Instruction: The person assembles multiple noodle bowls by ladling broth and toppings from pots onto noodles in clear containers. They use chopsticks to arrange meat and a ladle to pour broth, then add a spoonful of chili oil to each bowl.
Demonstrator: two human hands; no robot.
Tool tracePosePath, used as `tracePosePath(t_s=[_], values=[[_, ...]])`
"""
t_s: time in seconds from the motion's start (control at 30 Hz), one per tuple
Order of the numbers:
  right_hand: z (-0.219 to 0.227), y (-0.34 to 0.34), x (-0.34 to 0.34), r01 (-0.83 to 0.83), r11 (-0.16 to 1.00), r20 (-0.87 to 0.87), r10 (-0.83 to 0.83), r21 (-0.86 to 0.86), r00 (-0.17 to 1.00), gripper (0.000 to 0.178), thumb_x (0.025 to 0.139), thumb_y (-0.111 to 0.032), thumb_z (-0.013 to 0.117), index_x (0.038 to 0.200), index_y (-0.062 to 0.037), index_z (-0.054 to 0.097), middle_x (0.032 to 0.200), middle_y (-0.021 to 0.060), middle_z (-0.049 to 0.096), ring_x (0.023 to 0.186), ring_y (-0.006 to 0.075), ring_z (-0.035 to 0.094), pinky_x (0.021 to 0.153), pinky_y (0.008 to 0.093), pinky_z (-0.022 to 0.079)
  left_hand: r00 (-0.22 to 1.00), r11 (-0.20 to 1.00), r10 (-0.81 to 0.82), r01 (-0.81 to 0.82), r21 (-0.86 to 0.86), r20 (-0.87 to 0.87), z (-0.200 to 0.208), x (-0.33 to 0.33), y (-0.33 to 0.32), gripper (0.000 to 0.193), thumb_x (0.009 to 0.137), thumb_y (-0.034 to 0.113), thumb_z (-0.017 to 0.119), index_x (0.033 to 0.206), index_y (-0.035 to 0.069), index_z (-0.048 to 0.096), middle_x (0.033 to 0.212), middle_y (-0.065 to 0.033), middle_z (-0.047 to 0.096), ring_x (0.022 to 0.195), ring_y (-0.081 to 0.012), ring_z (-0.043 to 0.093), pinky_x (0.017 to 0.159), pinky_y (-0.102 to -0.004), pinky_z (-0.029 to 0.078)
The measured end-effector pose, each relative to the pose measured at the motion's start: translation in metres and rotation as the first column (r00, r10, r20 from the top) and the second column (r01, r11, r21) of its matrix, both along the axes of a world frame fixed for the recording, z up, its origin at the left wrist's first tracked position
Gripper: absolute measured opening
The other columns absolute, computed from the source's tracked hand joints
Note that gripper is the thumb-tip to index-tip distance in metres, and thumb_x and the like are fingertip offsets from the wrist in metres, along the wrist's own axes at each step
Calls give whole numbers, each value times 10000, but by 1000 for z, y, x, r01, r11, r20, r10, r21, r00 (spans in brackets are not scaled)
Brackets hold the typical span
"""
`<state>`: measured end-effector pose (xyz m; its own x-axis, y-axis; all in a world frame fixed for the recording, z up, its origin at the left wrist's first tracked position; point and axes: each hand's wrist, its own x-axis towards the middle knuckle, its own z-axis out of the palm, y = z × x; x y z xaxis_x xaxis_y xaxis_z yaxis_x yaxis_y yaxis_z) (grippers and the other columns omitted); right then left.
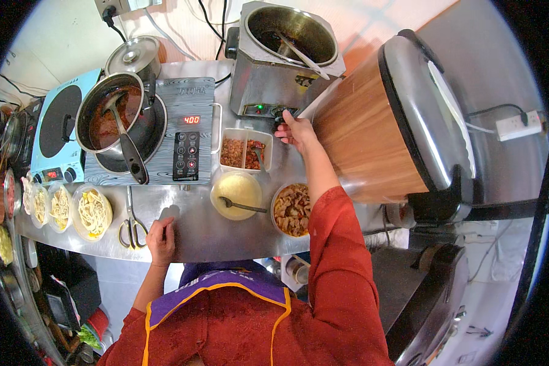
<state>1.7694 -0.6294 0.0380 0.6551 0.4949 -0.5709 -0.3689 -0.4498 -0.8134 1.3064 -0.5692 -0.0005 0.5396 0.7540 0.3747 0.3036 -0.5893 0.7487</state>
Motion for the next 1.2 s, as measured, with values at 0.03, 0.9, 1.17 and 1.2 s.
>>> tracePosePath(t_s=[0.03, 0.9, 1.17, 1.2], values=[[0, 0, 0, -14, 1000, -1, 14, 7, 1000, 449, 905, -475, 627, 978, -34, 583, 820, 63, 644, 670, 204, 671, 546, 316, 504, 1000, 1000, 1, -1, -7, -23, 1, 0, 0, 140, 847, -11, 617, 967, 44, 663, 723, -101, 581, 585, -242, 548, 527, -331, 442], [10, -7, -5, -44, 998, -140, 48, 36, 989, 489, 919, -508, 587, 1061, -40, 595, 965, 62, 661, 776, 177, 672, 600, 295, 492, 998, 1000, 22, -23, -10, -62, 0, -2, 1, 111, 852, -2, 610, 940, 44, 658, 773, -118, 614, 636, -280, 596, 568, -349, 476], [-1, 12, -18, 4, 877, 515, 278, -480, 811, 712, 722, -570, 737, 1044, 55, 626, 994, 204, 690, 912, 329, 679, 797, 394, 529, 997, 1000, 20, -20, 1, -74, 0, -2, 0, 121, 852, -4, 602, 944, 49, 659, 767, -116, 605, 629, -275, 581, 566, -350, 463], [-2, 14, -17, 33, 862, 528, 279, -506, 802, 727, 723, -580, 725, 1050, 61, 625, 1005, 219, 687, 953, 348, 668, 842, 398, 514, 996, 1000, 23, -24, -7, -82, -1, -2, 0, 123, 852, -5, 601, 945, 49, 659, 766, -116, 604, 628, -276, 579, 565, -351, 461]])
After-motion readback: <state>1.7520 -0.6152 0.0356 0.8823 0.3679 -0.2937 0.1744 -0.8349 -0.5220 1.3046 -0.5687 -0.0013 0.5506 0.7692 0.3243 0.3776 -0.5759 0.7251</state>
